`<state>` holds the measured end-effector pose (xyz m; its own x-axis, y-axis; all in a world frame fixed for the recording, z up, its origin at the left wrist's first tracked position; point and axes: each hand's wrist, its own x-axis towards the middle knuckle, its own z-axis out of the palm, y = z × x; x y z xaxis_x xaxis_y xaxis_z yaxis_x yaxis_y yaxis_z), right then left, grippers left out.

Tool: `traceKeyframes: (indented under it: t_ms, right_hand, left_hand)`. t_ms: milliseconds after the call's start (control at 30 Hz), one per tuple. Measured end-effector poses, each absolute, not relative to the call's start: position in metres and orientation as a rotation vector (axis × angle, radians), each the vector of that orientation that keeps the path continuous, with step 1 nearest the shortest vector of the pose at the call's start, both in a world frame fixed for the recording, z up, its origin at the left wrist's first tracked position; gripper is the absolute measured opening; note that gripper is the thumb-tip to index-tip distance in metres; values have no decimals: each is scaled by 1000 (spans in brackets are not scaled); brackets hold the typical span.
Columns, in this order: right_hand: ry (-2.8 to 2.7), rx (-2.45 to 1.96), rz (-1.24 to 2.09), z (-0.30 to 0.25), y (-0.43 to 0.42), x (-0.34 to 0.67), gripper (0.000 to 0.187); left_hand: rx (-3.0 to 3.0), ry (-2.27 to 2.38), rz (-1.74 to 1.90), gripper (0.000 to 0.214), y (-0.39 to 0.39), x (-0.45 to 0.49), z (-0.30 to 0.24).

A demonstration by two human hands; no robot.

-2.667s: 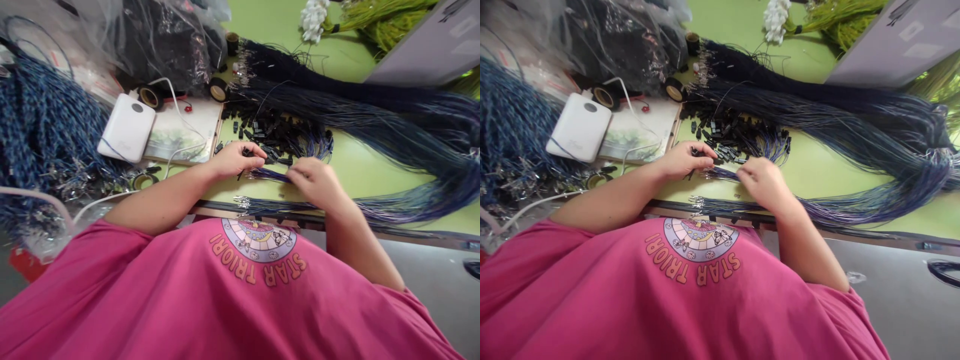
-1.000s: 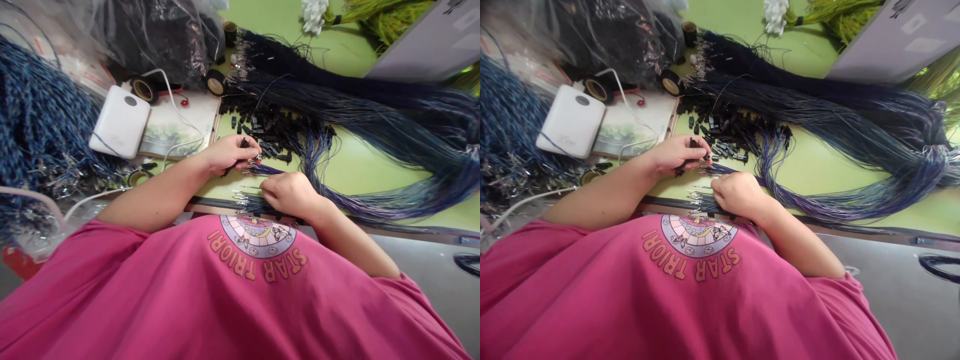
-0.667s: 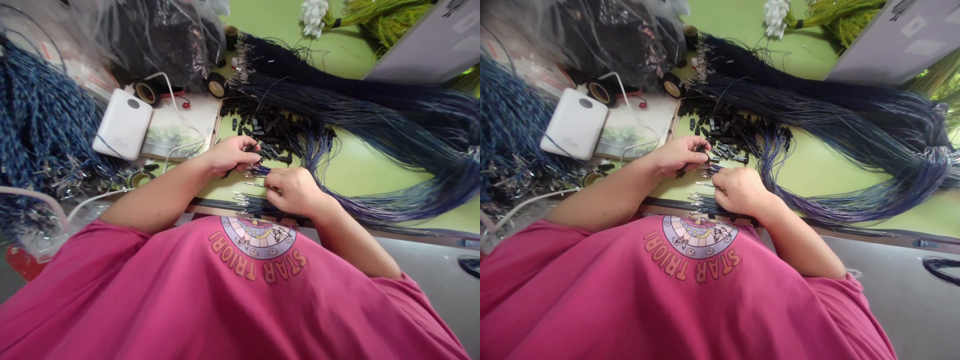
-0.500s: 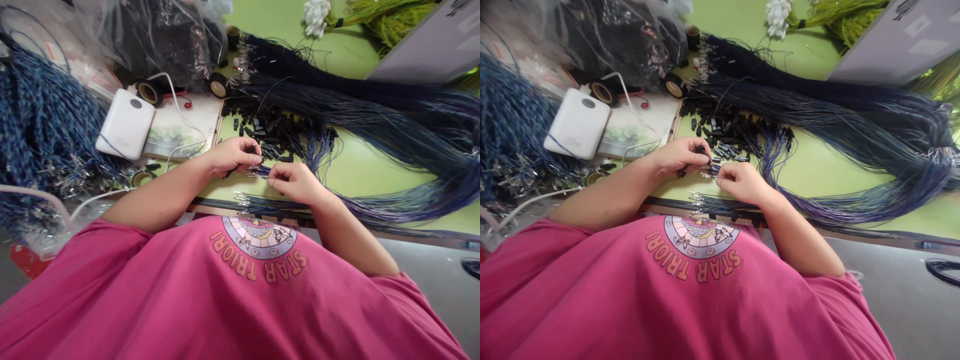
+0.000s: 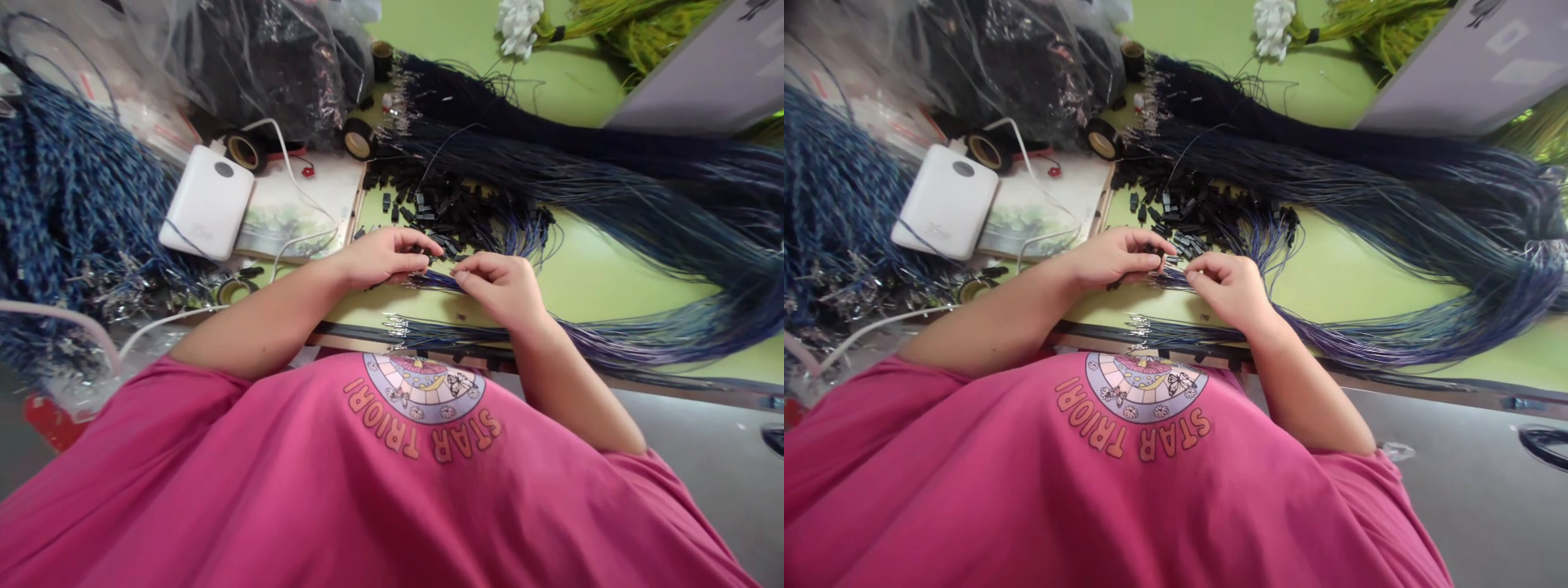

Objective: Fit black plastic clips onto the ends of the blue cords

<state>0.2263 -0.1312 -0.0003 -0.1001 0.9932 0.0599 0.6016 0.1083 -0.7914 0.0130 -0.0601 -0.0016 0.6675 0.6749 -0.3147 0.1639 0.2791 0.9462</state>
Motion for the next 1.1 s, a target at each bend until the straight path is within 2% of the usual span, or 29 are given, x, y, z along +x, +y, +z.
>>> traceKeyframes:
  t_ms: [133, 433, 767, 1100]
  right_hand:
    - [-1831, -1548, 658, -2, -131, 230, 21]
    - [-1959, -1558, 727, -6, -130, 231, 22]
    - [-1927, -1569, 790, 2, -130, 232, 22]
    - [-2078, -1562, 786, -7, -128, 228, 21]
  left_hand:
    - [1445, 813, 315, 40, -57, 12, -7]
    - [1584, 864, 391, 22, -56, 12, -5]
    - [1670, 908, 411, 30, -51, 10, -15]
    - [1795, 882, 361, 26, -54, 12, -13]
